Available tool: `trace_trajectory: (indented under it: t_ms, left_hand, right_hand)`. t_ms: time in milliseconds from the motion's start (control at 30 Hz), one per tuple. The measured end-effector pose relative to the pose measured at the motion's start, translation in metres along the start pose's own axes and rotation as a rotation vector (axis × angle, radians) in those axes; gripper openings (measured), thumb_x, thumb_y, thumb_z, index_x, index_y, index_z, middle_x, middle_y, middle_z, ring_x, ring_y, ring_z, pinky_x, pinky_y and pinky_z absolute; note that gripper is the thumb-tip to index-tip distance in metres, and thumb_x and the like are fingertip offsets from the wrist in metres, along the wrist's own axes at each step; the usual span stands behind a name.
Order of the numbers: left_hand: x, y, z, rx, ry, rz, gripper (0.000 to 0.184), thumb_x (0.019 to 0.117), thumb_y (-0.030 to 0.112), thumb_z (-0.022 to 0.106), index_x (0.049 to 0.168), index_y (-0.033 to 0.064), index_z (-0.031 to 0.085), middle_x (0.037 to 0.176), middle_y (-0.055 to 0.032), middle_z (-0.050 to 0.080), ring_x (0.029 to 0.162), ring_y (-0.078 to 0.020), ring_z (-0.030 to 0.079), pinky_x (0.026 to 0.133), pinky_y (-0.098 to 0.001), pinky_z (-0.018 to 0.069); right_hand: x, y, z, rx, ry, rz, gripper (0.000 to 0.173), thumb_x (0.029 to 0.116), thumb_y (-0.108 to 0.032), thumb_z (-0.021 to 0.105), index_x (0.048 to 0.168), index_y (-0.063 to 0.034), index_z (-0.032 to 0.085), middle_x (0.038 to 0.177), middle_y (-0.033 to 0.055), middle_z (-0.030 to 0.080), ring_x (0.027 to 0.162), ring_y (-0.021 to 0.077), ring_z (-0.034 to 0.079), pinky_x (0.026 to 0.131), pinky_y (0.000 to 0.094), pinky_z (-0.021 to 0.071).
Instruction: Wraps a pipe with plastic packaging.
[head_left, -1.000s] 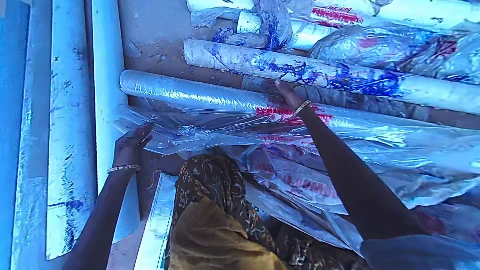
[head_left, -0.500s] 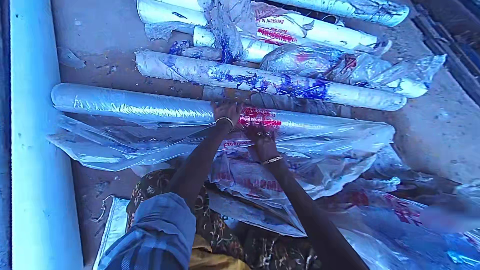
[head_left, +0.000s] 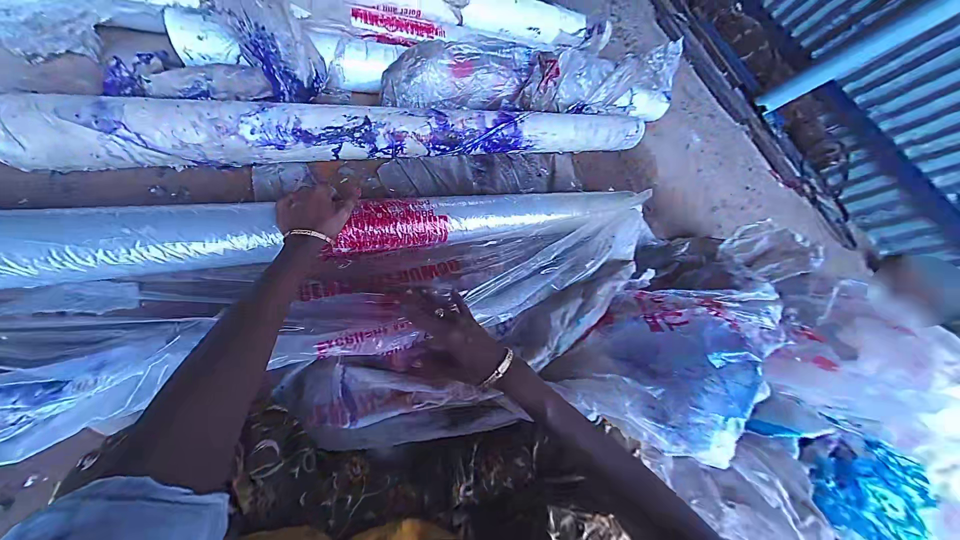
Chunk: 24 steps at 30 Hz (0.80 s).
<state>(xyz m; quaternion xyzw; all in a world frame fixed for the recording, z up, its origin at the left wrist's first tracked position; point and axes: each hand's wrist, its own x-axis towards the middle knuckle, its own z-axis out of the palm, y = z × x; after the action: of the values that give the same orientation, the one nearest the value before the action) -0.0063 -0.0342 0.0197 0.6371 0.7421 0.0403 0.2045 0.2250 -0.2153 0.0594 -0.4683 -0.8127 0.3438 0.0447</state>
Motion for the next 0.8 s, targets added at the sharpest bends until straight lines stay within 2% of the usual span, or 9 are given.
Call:
trace_trajectory:
  t_ms: [67, 133, 233, 333, 400, 467, 567, 667, 800]
  left_hand:
    - [-0.002, -0.005, 0.001, 0.003, 0.003, 0.088, 0.065, 0.1071, 0.051, 0.047, 0.113, -0.0110, 0.066, 0.118, -0.0372, 0.065, 0.119, -0.0538, 0.061, 0.099, -0.0710, 0.0401]
    - [-0.004, 0.002, 0.007, 0.028, -0.022, 0.172, 0.056, 0.1072, 0.045, 0.051, 0.117, -0.0076, 0.067, 0.119, -0.0341, 0.067, 0.119, -0.0525, 0.062, 0.099, -0.0709, 0.0413]
    - [-0.009, 0.042, 0.025, 0.094, -0.065, 0.252, 0.057, 0.1060, 0.047, 0.052, 0.128, -0.0041, 0.065, 0.127, -0.0309, 0.065, 0.127, -0.0486, 0.058, 0.107, -0.0664, 0.0383]
    - [-0.012, 0.091, 0.037, 0.120, -0.114, 0.202, 0.077, 0.1009, 0.064, 0.049, 0.141, -0.0018, 0.056, 0.140, -0.0314, 0.056, 0.138, -0.0478, 0.048, 0.114, -0.0673, 0.0303]
    - [-0.006, 0.101, 0.041, 0.120, -0.093, 0.160, 0.081, 0.0991, 0.068, 0.048, 0.132, -0.0041, 0.062, 0.132, -0.0298, 0.063, 0.130, -0.0450, 0.057, 0.109, -0.0640, 0.0390]
    - [0.003, 0.100, 0.038, 0.105, -0.101, 0.123, 0.081, 0.1001, 0.068, 0.046, 0.125, -0.0069, 0.065, 0.128, -0.0298, 0.065, 0.127, -0.0445, 0.059, 0.107, -0.0632, 0.0402]
    - [0.013, 0.108, 0.030, 0.100, -0.121, 0.078, 0.082, 0.1014, 0.067, 0.044, 0.114, -0.0111, 0.066, 0.122, -0.0344, 0.065, 0.125, -0.0484, 0.059, 0.105, -0.0658, 0.0398]
    - [0.025, 0.109, 0.026, 0.092, -0.121, 0.029, 0.084, 0.1012, 0.067, 0.043, 0.114, -0.0131, 0.065, 0.126, -0.0380, 0.061, 0.128, -0.0527, 0.055, 0.104, -0.0706, 0.0376]
    - [0.056, 0.106, 0.026, 0.041, -0.129, -0.011, 0.077, 0.1030, 0.062, 0.045, 0.145, -0.0018, 0.052, 0.145, -0.0359, 0.050, 0.140, -0.0522, 0.044, 0.108, -0.0750, 0.0302]
  right_hand:
    - [-0.023, 0.024, -0.047, -0.106, -0.005, 0.045, 0.076, 0.0863, -0.024, 0.079, 0.153, -0.0072, 0.048, 0.161, 0.0220, 0.039, 0.155, 0.0404, 0.026, 0.120, 0.0723, 0.0080]
    - [-0.036, 0.057, -0.096, -0.432, -0.136, 0.284, 0.096, 0.0853, -0.027, 0.082, 0.164, -0.0246, 0.028, 0.172, 0.0176, 0.010, 0.159, 0.0411, 0.000, 0.116, 0.0754, 0.0004]
    - [-0.031, 0.135, -0.128, -0.712, -0.108, 0.472, 0.122, 0.0716, -0.009, 0.090, 0.166, -0.0346, 0.017, 0.172, 0.0219, -0.001, 0.156, 0.0505, -0.004, 0.111, 0.0833, 0.0031]
    - [-0.008, 0.186, -0.140, -0.699, -0.132, 0.501, 0.100, 0.0880, -0.009, 0.078, 0.164, -0.0402, 0.021, 0.173, 0.0157, 0.003, 0.155, 0.0534, 0.001, 0.110, 0.0838, 0.0080]
    - [-0.003, 0.200, -0.144, -0.616, -0.149, 0.479, 0.077, 0.1017, 0.001, 0.054, 0.161, -0.0417, 0.031, 0.172, 0.0150, 0.017, 0.153, 0.0539, 0.017, 0.110, 0.0813, 0.0198]
    - [-0.006, 0.204, -0.145, -0.548, -0.132, 0.451, 0.071, 0.1022, 0.009, 0.042, 0.156, -0.0375, 0.044, 0.165, 0.0161, 0.035, 0.148, 0.0546, 0.030, 0.107, 0.0789, 0.0284]
    - [-0.015, 0.191, -0.153, -0.512, -0.174, 0.524, 0.069, 0.1017, 0.011, 0.038, 0.156, -0.0308, 0.046, 0.163, 0.0174, 0.038, 0.148, 0.0541, 0.031, 0.105, 0.0750, 0.0337]
    - [-0.029, 0.182, -0.133, -0.497, -0.190, 0.554, 0.063, 0.1007, 0.010, 0.042, 0.154, -0.0220, 0.049, 0.151, 0.0253, 0.051, 0.133, 0.0544, 0.050, 0.099, 0.0678, 0.0441]
    - [-0.053, 0.166, -0.095, -0.357, -0.305, 0.679, 0.047, 0.1034, -0.002, 0.051, 0.150, -0.0058, 0.050, 0.138, 0.0303, 0.057, 0.125, 0.0510, 0.056, 0.100, 0.0643, 0.0448]
